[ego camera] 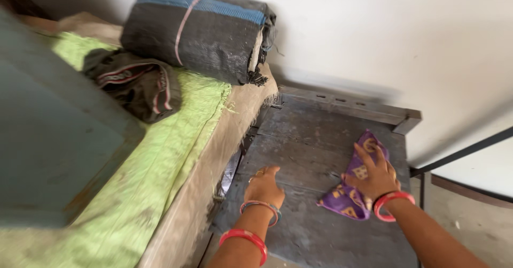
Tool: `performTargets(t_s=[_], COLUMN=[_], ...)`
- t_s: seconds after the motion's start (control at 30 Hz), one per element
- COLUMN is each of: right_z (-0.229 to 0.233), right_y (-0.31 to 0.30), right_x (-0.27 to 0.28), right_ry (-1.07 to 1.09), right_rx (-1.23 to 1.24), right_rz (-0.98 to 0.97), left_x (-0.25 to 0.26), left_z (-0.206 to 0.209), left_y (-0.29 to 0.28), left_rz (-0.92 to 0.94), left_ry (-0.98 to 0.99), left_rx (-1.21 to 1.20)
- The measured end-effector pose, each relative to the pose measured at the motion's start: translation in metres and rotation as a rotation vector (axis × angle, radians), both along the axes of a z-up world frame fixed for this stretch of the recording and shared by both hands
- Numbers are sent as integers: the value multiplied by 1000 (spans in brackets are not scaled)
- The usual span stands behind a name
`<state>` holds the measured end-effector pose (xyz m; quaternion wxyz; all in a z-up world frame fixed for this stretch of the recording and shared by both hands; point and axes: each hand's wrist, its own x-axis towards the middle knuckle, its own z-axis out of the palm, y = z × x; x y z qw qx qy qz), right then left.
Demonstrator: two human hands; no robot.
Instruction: The person wipes a green doormat and a beige mat with a purple cloth. They then wipe a metal table and a wooden stool. Finally, they wipe several pairs of shoes on a metal shoe rack.
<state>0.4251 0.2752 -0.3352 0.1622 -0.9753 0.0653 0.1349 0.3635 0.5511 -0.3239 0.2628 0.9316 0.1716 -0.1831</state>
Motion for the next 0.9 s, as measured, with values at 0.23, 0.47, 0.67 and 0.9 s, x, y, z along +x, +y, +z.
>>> performTargets(t_s=[0.23, 0.47, 0.67, 0.9], right_z=[-117, -141, -102, -130], right_y=[37, 162, -3, 14], right_x=[0, 33, 76, 103], right_ry=[-351, -602, -293, -98], right_rx=[-125, 209, -88, -503], right_rz=[74, 885, 184, -318], left_x=[48, 74, 85, 93], left_z=[-19, -72, -68, -54], left_y=[18, 29, 32, 36], left_rz=[-389, -403, -555, -587], left_ry=[145, -45, 99, 185], left_rx=[442, 510, 514, 441])
